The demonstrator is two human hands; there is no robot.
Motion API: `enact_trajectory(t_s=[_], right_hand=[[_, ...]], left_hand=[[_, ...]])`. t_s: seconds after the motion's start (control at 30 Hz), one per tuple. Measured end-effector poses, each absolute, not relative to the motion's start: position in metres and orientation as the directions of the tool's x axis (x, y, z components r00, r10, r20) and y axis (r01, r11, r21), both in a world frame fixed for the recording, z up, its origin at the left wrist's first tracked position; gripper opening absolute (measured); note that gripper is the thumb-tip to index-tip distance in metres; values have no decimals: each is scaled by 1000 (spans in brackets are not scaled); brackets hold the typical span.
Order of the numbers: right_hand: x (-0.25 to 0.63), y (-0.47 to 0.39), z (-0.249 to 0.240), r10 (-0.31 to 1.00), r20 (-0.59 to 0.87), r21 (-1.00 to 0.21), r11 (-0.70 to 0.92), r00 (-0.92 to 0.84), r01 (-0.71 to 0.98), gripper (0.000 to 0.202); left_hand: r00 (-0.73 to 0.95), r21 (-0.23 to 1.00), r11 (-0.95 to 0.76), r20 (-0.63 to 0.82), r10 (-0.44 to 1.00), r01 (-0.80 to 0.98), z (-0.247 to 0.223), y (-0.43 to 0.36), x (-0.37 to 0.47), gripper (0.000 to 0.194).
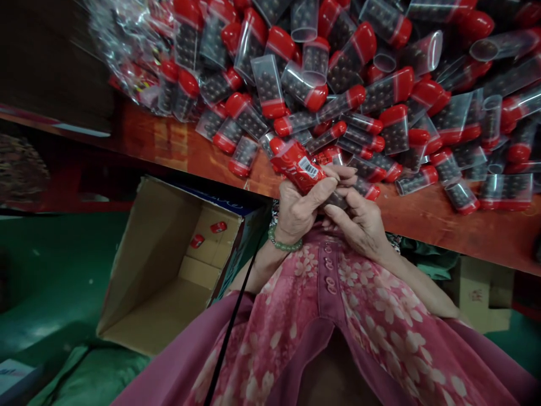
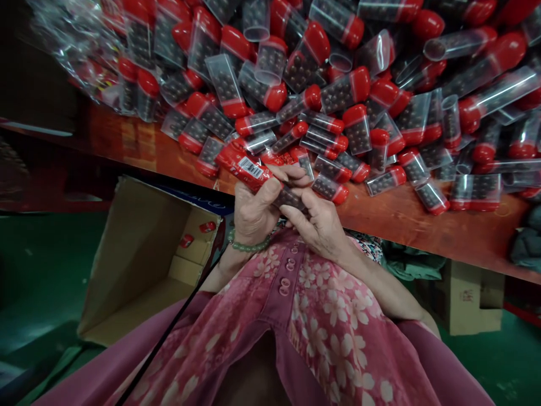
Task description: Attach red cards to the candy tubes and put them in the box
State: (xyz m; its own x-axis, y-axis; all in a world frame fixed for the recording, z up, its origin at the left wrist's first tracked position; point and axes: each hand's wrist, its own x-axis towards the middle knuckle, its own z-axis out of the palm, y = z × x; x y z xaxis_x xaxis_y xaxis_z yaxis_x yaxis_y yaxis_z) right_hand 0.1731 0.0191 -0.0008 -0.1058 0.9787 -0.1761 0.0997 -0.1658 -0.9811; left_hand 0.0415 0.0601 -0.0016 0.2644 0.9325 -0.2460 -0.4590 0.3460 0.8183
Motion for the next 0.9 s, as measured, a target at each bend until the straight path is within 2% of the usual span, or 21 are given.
enact_trajectory(t_s=[0.07, 0.13, 0.23, 0.3, 0.47, 0.57, 0.73, 0.9], right_hand=[[174, 18, -4, 995, -77, -979, -64, -63, 192, 20], [174, 17, -4, 997, -57, -980, -46, -55, 194, 20], [173, 18, 0, 976, -195, -981, -194, -93, 23, 26], [173, 20, 3, 949, -285, -951, -297, -135, -84, 31], [174, 25, 4, 926, -329, -918, -360, -184, -167, 35], [174, 25, 0, 933, -327, -924, -349, -153, -156, 33], [172, 20, -4, 970, -241, -970, -241, 3, -6, 31], [171, 21, 7, 939, -344, -925, -343, -23, -161, 28]], left_hand=[[286, 807, 348, -231, 930, -478, -4, 60, 44, 36], [307, 797, 353, -221, 926, -491, -6, 59, 45, 36], [360, 787, 405, -250, 899, -466, -8, 56, 45, 35], [387, 790, 435, -274, 881, -431, -8, 53, 43, 41], [363, 790, 406, -250, 898, -460, -9, 53, 38, 64], [287, 770, 409, -301, 909, -489, -12, 55, 40, 56], [251, 747, 408, -322, 913, -525, -19, 52, 49, 42], [340, 723, 507, -382, 859, -470, -17, 48, 50, 50]])
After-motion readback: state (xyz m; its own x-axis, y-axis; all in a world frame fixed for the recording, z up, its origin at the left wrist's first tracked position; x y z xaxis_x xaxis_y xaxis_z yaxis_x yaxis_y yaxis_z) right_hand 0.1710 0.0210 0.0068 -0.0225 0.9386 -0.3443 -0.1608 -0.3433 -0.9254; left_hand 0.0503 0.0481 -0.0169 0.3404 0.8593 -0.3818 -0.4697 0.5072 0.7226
